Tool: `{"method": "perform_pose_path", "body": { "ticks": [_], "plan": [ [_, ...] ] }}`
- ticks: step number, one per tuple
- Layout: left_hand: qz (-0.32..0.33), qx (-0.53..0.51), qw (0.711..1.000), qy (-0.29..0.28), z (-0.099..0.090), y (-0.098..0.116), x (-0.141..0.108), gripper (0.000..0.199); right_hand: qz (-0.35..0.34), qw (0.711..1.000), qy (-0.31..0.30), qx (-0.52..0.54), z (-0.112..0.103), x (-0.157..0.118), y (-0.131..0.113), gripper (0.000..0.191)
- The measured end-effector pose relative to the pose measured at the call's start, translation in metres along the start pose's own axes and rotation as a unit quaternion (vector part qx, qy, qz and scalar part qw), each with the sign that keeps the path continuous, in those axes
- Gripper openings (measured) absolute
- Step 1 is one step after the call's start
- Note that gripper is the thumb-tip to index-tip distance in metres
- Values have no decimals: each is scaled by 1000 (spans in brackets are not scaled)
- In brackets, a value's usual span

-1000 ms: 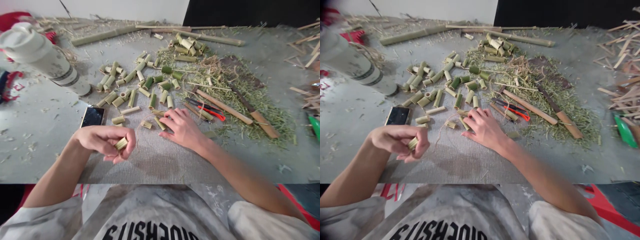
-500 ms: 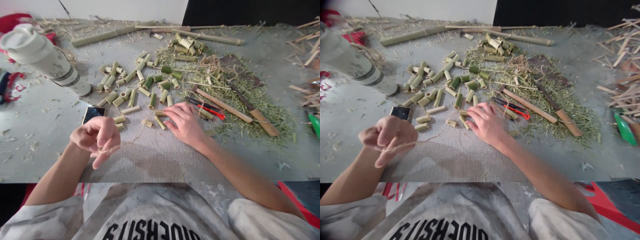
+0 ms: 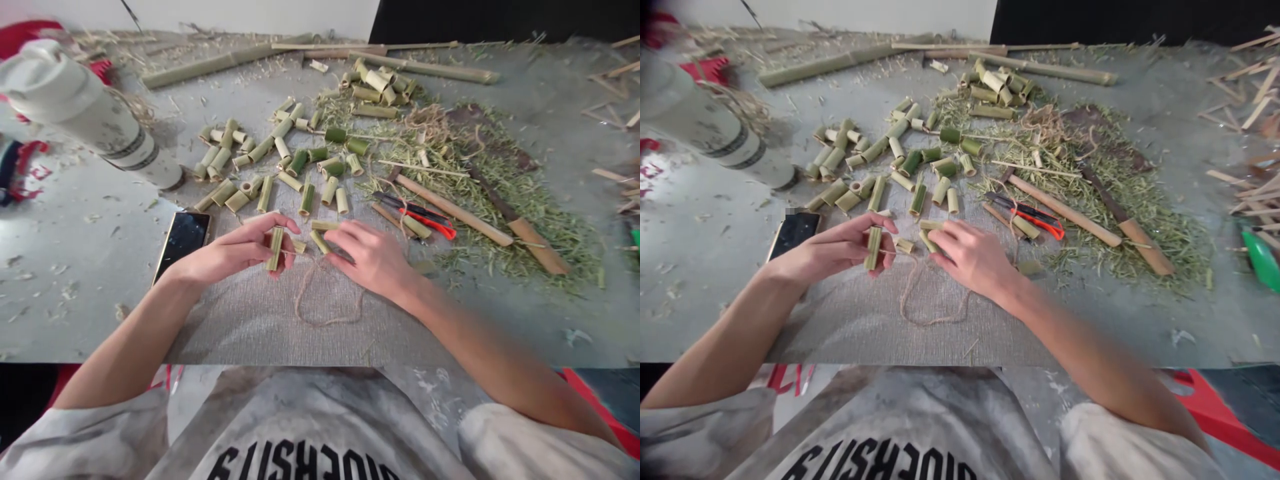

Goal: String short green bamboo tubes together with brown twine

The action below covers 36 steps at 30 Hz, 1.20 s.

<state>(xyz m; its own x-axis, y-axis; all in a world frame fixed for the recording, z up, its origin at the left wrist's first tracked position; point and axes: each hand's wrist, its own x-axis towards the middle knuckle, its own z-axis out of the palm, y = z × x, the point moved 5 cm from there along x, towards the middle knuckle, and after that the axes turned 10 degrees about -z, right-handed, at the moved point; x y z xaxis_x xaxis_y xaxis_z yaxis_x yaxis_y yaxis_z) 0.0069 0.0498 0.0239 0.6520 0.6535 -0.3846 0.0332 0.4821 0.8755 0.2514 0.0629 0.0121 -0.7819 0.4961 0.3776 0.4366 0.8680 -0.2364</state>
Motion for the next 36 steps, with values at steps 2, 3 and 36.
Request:
{"method": "perform_pose_path", "body": {
  "ticks": [2,3,36],
  "plan": [
    [-6,21,1000,-4,3,-2,3,40,-23,999,-27,-11,5,3,-6,22],
    [-7,29,1000,-5,4,-2,4,42,-30,999,-37,-12,7,4,-7,21],
    [-23,204,971,-124,16,-11,3,13,242,694,64,675,6,-8,17,38]
  ]
}}
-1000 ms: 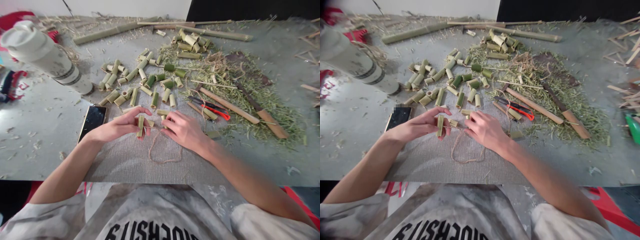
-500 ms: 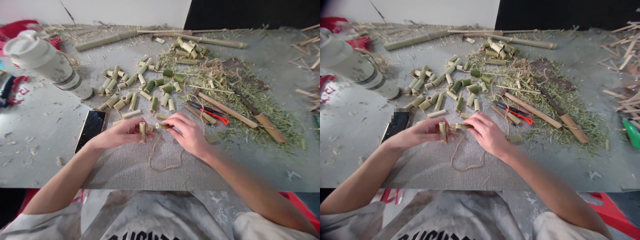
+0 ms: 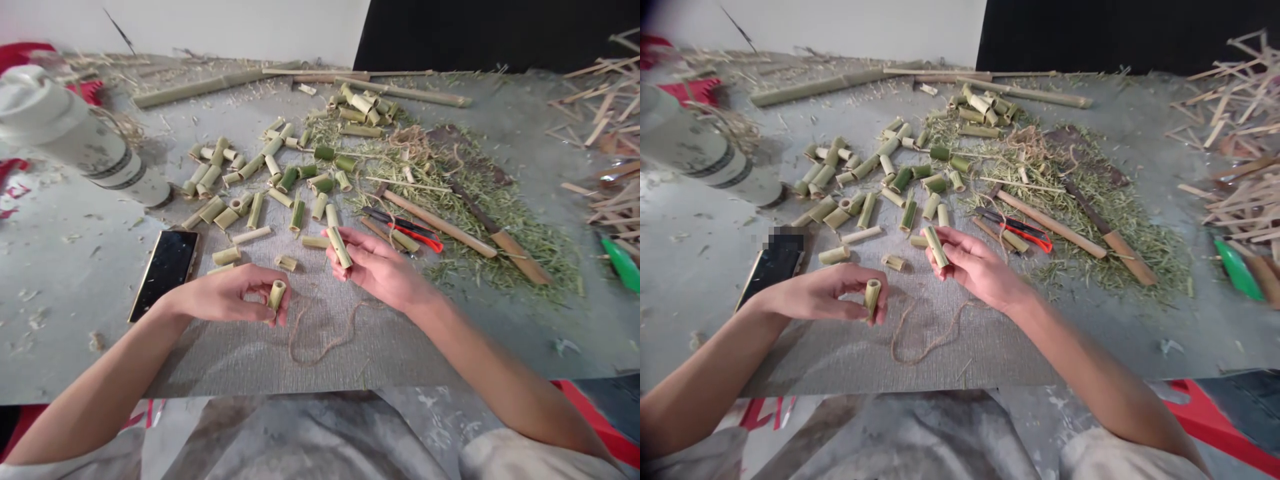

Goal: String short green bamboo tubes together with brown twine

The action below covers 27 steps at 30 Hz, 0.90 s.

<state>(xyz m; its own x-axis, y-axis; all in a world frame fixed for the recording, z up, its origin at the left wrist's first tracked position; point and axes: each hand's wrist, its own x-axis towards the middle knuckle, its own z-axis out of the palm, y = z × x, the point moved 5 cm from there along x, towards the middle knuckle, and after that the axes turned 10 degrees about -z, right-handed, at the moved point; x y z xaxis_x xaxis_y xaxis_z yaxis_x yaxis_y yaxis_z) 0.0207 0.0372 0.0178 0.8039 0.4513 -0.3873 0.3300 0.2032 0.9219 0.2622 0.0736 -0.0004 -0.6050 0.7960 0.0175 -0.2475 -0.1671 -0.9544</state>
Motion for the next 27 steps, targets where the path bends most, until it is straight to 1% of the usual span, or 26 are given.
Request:
{"method": "perform_pose_path", "body": {
  "ticks": [4,6,8,9,10,11,12,14,15,16,17,18,19,22,24,25,26,27],
  "plan": [
    [-8,2,1000,-3,-1,-3,1,15,2,999,14,31,-1,1,-4,48],
    [-11,-1,1000,-7,0,-4,1,15,-2,999,21,27,-5,1,-7,48],
    [-13,-5,1000,-10,1,-5,1,14,-12,999,26,-28,-13,0,-10,42],
    [-14,-6,1000,-12,1,-5,0,14,-27,995,32,-87,-18,0,-13,39],
    [-13,-5,1000,-13,1,-6,0,13,-47,983,44,-172,-25,-1,-16,35],
    [-14,-1,1000,-15,2,-6,-1,12,-70,957,61,-276,-31,-2,-20,32],
    [-14,3,1000,-16,2,-6,-1,11,-92,914,78,-388,-36,-3,-24,31],
    [-14,12,1000,-18,2,-6,-2,9,-120,800,97,-580,-41,-5,-29,35],
    [-12,15,1000,-19,2,-4,-3,8,-127,747,99,-645,-42,-6,-30,38],
    [-12,16,1000,-20,2,-3,-3,8,-131,706,97,-689,-41,-6,-29,40],
    [-13,17,1000,-23,2,-2,-3,7,-134,677,93,-718,-41,-6,-28,40],
    [-17,18,999,-26,2,0,-3,8,-136,657,89,-736,-40,-6,-27,38],
    [-21,19,999,-29,3,1,-3,8,-135,644,85,-748,-39,-5,-26,36],
    [-38,24,998,-36,5,2,-3,10,-133,616,79,-772,-35,-3,-25,34],
    [-38,26,998,-38,6,3,-3,12,-153,597,97,-781,-31,-3,-29,35],
    [-35,27,998,-38,7,3,-3,13,-171,594,103,-779,-27,-3,-31,35],
    [-31,26,998,-39,7,3,-3,13,-193,597,100,-773,-23,-3,-32,34],
    [-28,21,999,-39,7,4,-3,13,-215,604,84,-763,-17,-2,-32,33]
  ]
}}
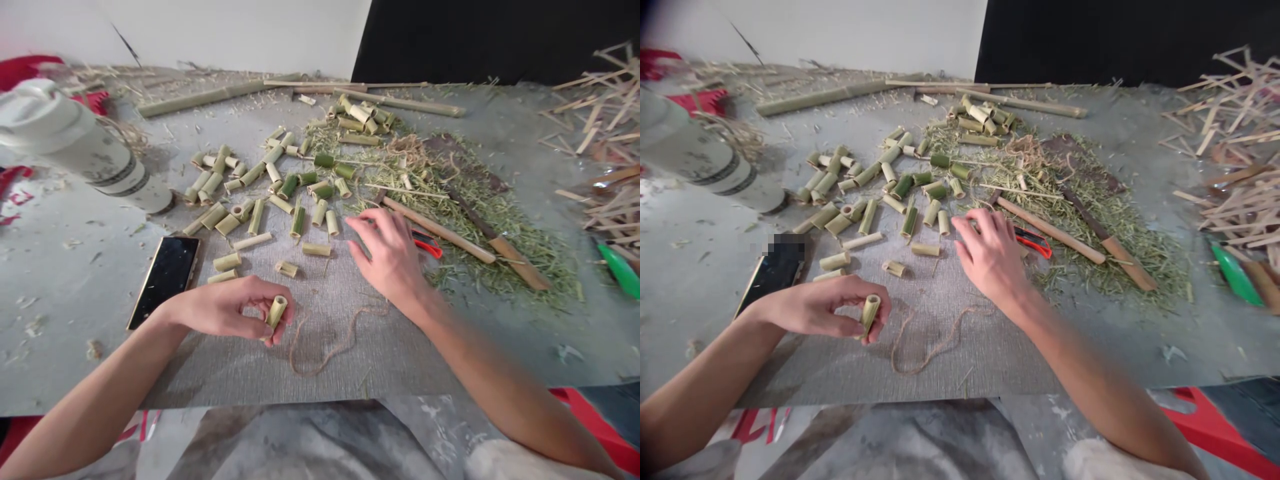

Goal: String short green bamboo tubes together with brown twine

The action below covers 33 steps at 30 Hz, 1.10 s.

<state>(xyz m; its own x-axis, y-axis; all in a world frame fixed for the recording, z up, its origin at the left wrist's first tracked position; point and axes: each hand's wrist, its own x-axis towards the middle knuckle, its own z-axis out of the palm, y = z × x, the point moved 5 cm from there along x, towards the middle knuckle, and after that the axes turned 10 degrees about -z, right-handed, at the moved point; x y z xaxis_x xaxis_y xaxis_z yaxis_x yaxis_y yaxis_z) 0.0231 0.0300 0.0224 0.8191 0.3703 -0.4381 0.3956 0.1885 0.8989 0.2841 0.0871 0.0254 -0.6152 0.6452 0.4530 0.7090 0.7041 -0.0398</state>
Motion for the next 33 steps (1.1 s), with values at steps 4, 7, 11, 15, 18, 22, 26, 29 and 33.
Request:
{"method": "perform_pose_path", "body": {
  "ticks": [4,7,11,15,18,22,26,29,33],
  "plan": [
    [-4,-26,1000,0,0,-3,2,13,-116,990,-42,63,11,2,-25,27],
    [1,-63,998,10,-1,-8,4,16,-143,985,-58,71,21,1,-31,19],
    [43,-154,984,80,-10,-13,7,33,-114,987,-3,117,20,1,-22,18],
    [53,-191,969,146,-18,-19,11,38,4,966,49,256,16,-3,-8,6],
    [63,-195,965,161,-17,-19,14,26,80,936,41,341,18,-6,-6,19],
    [60,-171,969,167,-11,-13,16,12,115,888,14,445,21,-6,-17,28],
    [52,-139,974,172,-9,-7,15,14,146,817,-22,558,22,-3,-28,24],
    [0,-85,976,201,-14,-9,10,20,135,879,-31,456,12,-1,-20,15],
    [-120,85,954,261,-21,-15,3,21,167,959,11,229,-5,0,26,13]
  ]
}}
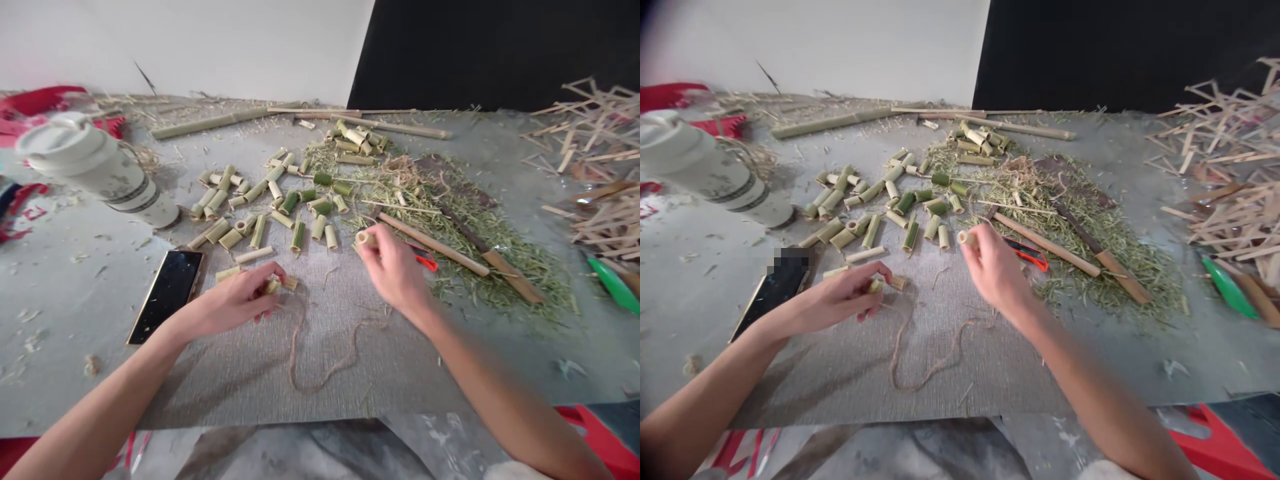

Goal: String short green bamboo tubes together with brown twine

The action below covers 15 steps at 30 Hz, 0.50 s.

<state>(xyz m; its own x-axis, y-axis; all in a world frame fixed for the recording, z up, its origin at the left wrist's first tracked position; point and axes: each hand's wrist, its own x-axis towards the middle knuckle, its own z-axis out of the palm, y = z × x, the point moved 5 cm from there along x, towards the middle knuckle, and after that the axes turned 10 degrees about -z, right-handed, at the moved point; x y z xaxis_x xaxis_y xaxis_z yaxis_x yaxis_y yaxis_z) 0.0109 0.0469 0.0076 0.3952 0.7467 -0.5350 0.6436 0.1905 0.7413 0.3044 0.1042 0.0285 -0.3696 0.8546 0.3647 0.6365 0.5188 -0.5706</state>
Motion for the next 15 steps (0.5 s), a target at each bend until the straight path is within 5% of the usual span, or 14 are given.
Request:
{"method": "perform_pose_path", "body": {
  "ticks": [4,7,11,15],
  "plan": [
    [10,119,989,82,-2,1,-3,21,23,987,85,-134,-31,11,48,18],
    [46,200,969,138,-1,1,-5,26,26,985,72,-155,-32,13,73,29],
    [85,256,947,174,-2,-3,-2,17,2,990,25,-137,-19,13,83,28],
    [52,284,933,213,-6,-10,1,15,-16,990,48,-129,-19,15,79,24]
  ]
}}
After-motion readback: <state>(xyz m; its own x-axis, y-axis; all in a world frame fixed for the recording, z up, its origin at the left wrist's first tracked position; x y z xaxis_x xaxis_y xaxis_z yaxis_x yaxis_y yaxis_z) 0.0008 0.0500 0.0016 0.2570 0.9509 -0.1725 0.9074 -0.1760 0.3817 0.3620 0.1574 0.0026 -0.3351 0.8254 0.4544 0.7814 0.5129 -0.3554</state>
